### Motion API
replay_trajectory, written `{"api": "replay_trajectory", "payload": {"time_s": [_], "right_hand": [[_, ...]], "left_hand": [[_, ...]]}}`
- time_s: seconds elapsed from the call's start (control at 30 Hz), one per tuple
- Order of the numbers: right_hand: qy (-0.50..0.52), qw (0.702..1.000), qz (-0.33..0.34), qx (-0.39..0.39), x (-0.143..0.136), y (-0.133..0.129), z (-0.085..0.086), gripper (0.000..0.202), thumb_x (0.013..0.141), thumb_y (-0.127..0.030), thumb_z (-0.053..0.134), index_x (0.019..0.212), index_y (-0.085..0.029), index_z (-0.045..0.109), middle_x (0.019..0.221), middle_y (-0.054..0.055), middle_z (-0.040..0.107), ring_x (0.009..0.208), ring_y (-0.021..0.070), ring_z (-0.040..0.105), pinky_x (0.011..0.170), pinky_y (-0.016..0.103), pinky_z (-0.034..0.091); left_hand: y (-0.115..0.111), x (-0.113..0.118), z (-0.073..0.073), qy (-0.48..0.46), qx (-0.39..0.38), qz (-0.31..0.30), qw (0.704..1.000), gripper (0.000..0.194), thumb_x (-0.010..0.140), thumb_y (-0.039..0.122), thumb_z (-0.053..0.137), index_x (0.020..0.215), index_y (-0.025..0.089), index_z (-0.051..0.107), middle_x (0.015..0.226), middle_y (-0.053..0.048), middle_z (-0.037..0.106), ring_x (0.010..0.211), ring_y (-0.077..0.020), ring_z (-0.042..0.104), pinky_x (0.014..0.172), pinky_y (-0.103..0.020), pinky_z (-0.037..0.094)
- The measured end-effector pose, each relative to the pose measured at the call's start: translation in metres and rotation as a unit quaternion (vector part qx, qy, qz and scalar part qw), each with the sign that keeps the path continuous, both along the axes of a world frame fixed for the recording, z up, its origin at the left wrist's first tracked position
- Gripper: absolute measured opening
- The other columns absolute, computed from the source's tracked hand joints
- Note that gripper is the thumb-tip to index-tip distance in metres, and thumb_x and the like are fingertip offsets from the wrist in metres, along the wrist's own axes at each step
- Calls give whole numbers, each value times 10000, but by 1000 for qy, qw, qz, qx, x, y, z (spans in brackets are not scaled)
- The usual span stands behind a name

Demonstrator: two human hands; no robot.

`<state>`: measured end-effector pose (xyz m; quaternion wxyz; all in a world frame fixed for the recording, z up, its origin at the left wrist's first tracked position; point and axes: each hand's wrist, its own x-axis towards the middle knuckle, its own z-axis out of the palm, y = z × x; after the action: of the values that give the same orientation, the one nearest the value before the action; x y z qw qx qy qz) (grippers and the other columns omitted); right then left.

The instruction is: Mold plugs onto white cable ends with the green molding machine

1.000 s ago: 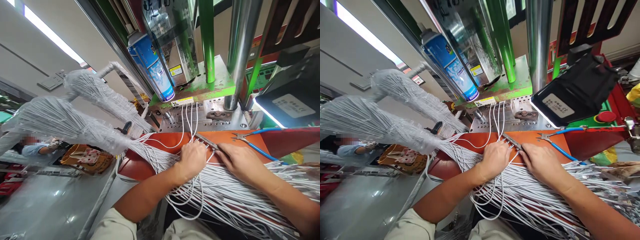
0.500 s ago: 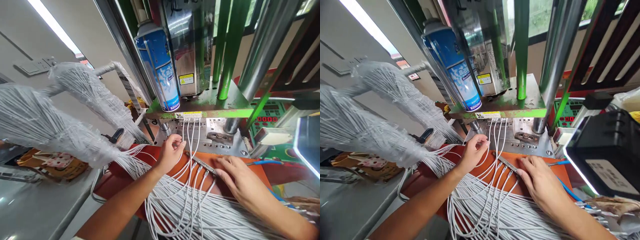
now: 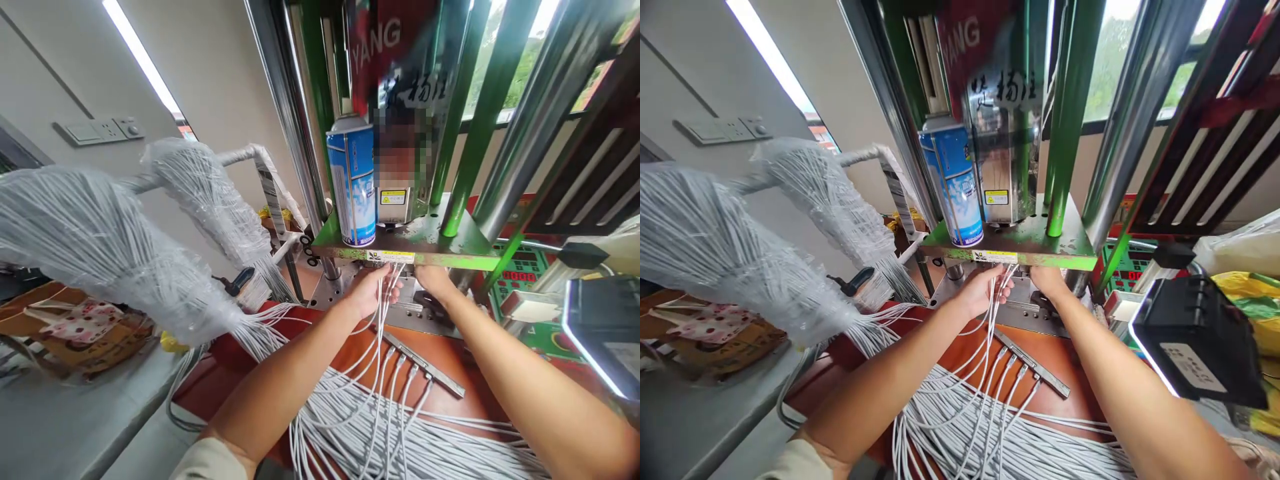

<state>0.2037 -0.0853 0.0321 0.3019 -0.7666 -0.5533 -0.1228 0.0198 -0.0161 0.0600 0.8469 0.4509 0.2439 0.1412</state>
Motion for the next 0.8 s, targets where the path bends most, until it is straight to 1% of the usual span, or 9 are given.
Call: {"api": "replay_trajectory", "payload": {"time_s": [0.1,0.2,0.27,0.33,0.4,0.47,0.53,0.67,0.8], "right_hand": [[39,998,-34,43,-15,-19,-8,323,1011,-292,290,928,-195,586,872,141,677,849,269,631,761,369,478],[62,993,-56,81,-36,-50,-15,313,1039,-391,298,965,-195,531,936,139,643,874,264,613,772,370,484],[66,992,-53,93,-54,-72,-18,285,1048,-406,303,964,-212,494,945,108,612,865,243,595,776,360,486],[65,992,-50,91,-72,-92,-18,260,1053,-402,317,941,-228,473,928,81,583,847,233,575,768,353,480],[59,993,-61,83,-87,-106,-17,250,1053,-394,334,929,-230,475,926,86,561,860,250,555,779,379,466],[55,992,-86,73,-96,-115,-16,249,1051,-375,333,940,-221,493,945,113,553,890,283,536,798,423,448],[61,991,-107,61,-98,-121,-17,249,1047,-350,327,941,-212,505,945,132,554,887,301,530,788,442,436],[94,991,-95,22,-94,-133,-28,228,1025,-314,366,864,-218,494,882,101,562,839,274,552,758,402,437],[136,990,-44,-21,-95,-140,-44,237,980,-291,421,793,-208,541,865,100,584,882,272,559,824,407,433]], "left_hand": [[-12,-11,8,7,-13,-31,999,336,995,408,571,898,96,652,736,-85,679,522,-103,575,448,-192,385],[-37,-38,7,8,3,-55,998,316,963,374,607,921,69,676,666,-66,641,416,-44,411,401,-170,210],[-59,-60,5,-2,24,-62,998,333,923,385,658,950,55,691,617,-31,596,391,-23,315,406,-179,155],[-81,-80,3,-10,31,-53,998,381,887,426,693,969,54,694,588,-2,556,392,-23,282,412,-189,141],[-103,-96,4,-9,26,-21,999,423,852,470,720,962,63,688,558,25,514,388,-23,243,412,-201,119],[-121,-108,8,-3,21,15,1000,451,810,507,752,939,81,678,533,48,475,385,-23,213,409,-209,104],[-135,-118,16,3,27,25,999,476,792,541,765,935,97,674,513,59,453,383,-29,207,402,-215,108],[-145,-133,30,24,89,-5,996,516,823,605,732,943,105,684,475,55,445,375,-43,214,391,-225,99],[-136,-142,30,27,167,-34,985,502,885,601,683,952,104,691,481,46,452,403,-55,254,411,-223,121]]}}
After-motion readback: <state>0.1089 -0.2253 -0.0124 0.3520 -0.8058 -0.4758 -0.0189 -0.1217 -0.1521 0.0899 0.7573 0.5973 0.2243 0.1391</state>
